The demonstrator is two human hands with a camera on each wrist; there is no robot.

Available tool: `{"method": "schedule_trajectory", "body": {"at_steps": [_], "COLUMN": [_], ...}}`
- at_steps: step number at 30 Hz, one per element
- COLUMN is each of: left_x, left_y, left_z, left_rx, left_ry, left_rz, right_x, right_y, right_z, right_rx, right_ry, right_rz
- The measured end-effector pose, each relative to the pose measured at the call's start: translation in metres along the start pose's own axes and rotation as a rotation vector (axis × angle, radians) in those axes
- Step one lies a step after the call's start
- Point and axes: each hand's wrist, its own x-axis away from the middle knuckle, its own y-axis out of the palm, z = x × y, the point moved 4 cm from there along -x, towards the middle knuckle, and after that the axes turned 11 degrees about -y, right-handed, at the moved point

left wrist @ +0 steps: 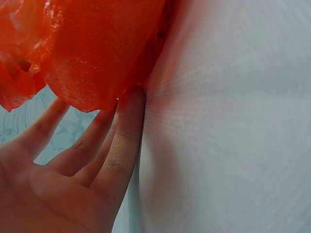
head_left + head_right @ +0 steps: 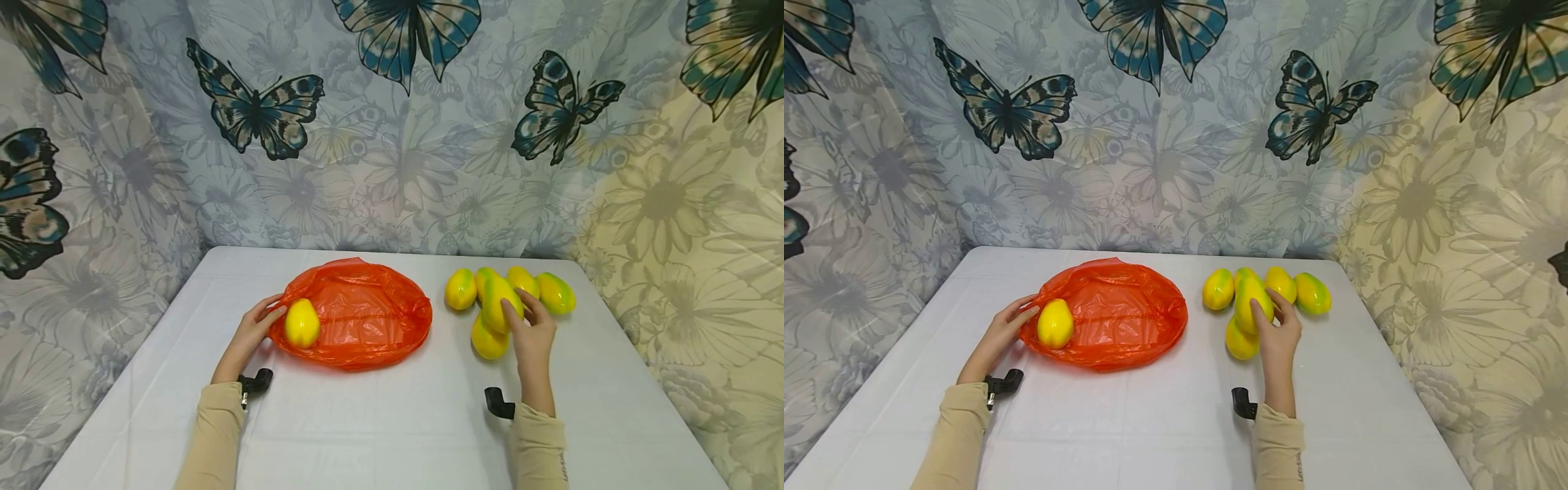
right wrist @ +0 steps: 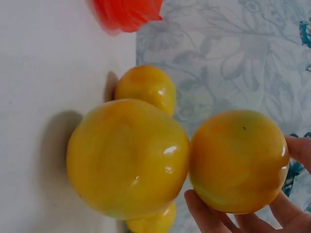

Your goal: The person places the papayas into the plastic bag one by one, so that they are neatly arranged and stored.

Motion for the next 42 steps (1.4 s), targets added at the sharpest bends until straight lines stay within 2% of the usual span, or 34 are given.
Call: {"method": "schedule_trajectory", "body": {"at_steps": [8, 19, 26, 35, 42], "left_x": [0.002, -0.023, -0.023, -0.026, -0.026], "left_y": [0.001, -0.005, -0.004, -0.005, -0.005], "left_z": [0.002, -0.022, -0.022, -0.025, -0.024], "left_rx": [0.005, -0.013, -0.023, -0.015, -0.026], "left_ry": [0.0, 0.021, 0.02, 0.001, 0.005], "left_rz": [-0.005, 0.021, 0.03, 0.027, 0.031], "right_x": [0.001, 0.004, 0.008, 0.01, 0.012], "right_y": [0.01, 0.024, 0.034, 0.047, 0.058], "right_z": [-0.003, -0.009, -0.01, -0.011, -0.014], "right_rx": [-0.039, -0.07, -0.089, -0.085, -0.091], "right_ry": [-0.017, -0.017, -0.03, -0.045, -0.07], "right_rz": [-0.031, -0.079, -0.118, -0.118, -0.17]}}
